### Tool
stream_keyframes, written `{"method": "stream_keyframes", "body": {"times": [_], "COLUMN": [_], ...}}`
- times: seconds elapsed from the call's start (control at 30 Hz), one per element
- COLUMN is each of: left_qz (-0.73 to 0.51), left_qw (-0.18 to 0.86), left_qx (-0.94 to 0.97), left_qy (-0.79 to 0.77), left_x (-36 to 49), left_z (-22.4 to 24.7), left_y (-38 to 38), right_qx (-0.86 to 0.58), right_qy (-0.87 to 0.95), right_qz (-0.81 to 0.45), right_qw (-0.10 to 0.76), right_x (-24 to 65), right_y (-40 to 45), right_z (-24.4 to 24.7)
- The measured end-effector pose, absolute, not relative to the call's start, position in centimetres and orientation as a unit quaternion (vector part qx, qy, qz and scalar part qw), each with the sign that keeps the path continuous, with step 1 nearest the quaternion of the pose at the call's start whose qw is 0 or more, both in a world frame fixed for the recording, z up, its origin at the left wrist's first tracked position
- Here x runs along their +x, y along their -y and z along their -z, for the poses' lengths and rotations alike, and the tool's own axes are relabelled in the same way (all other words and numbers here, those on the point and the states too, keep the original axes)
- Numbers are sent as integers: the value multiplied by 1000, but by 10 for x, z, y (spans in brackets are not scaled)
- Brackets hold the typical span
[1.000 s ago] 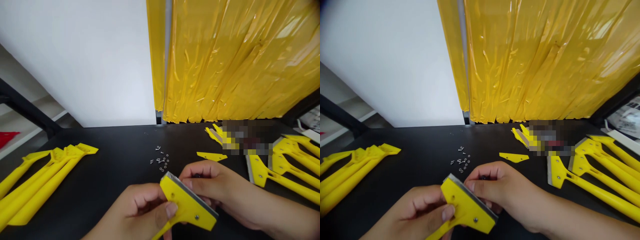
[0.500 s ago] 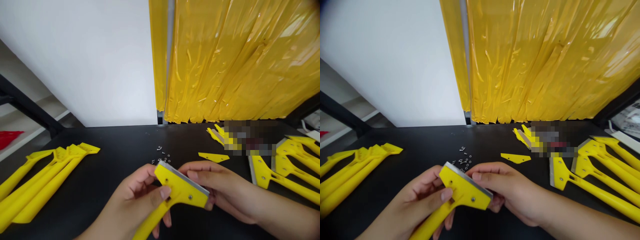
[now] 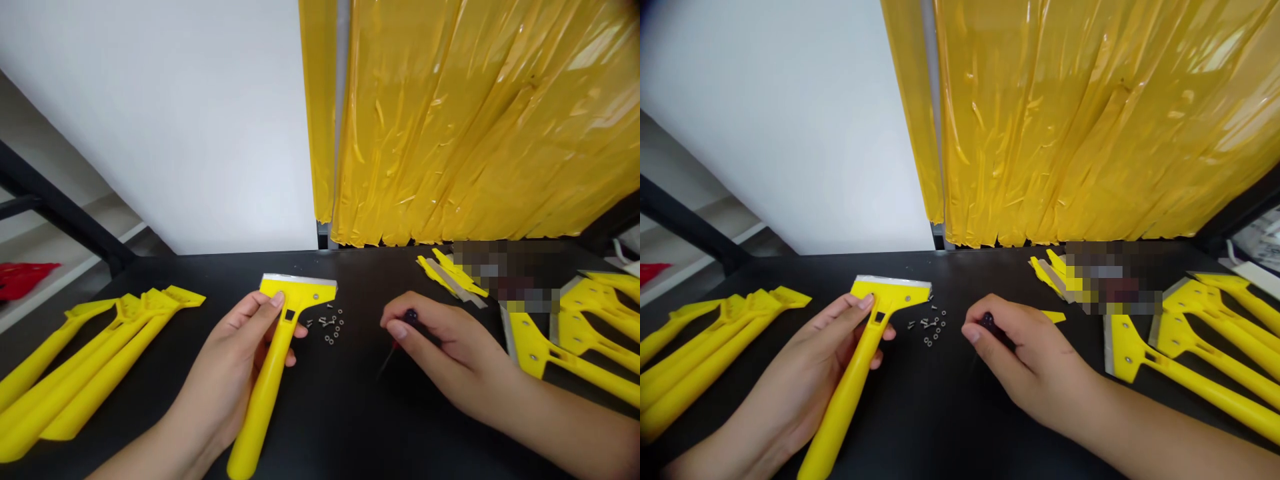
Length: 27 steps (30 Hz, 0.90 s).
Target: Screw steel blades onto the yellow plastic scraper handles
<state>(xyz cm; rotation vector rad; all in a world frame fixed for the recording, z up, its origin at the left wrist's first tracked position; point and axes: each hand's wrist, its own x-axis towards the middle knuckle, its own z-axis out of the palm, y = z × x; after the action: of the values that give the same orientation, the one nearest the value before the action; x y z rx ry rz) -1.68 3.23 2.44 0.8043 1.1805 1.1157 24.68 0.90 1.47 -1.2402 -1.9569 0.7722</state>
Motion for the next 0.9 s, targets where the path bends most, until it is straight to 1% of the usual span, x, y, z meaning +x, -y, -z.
{"method": "stream_keyframes", "body": {"times": [0.1, 0.17, 0.33, 0.63, 0.9], "left_qz": [-478, -479, -483, -484, -487], "left_qw": [620, 619, 618, 617, 617], "left_qx": [350, 353, 355, 350, 343], "left_qy": [-514, -513, -508, -513, -514], "left_x": [-15, -14, -16, -15, -15], "left_z": [-25, -25, -24, -26, -24], "left_y": [-30, -29, -30, -29, -29], "right_qx": [-443, -414, -367, -381, -382], "right_qy": [757, 770, 807, 820, 818], "right_qz": [-251, -228, -201, -193, -181], "right_qw": [410, 429, 416, 381, 389], "right_x": [245, 242, 237, 236, 237], "right_y": [-8, -11, -20, -25, -22], "right_z": [-5, 3, 14, 17, 13]}}
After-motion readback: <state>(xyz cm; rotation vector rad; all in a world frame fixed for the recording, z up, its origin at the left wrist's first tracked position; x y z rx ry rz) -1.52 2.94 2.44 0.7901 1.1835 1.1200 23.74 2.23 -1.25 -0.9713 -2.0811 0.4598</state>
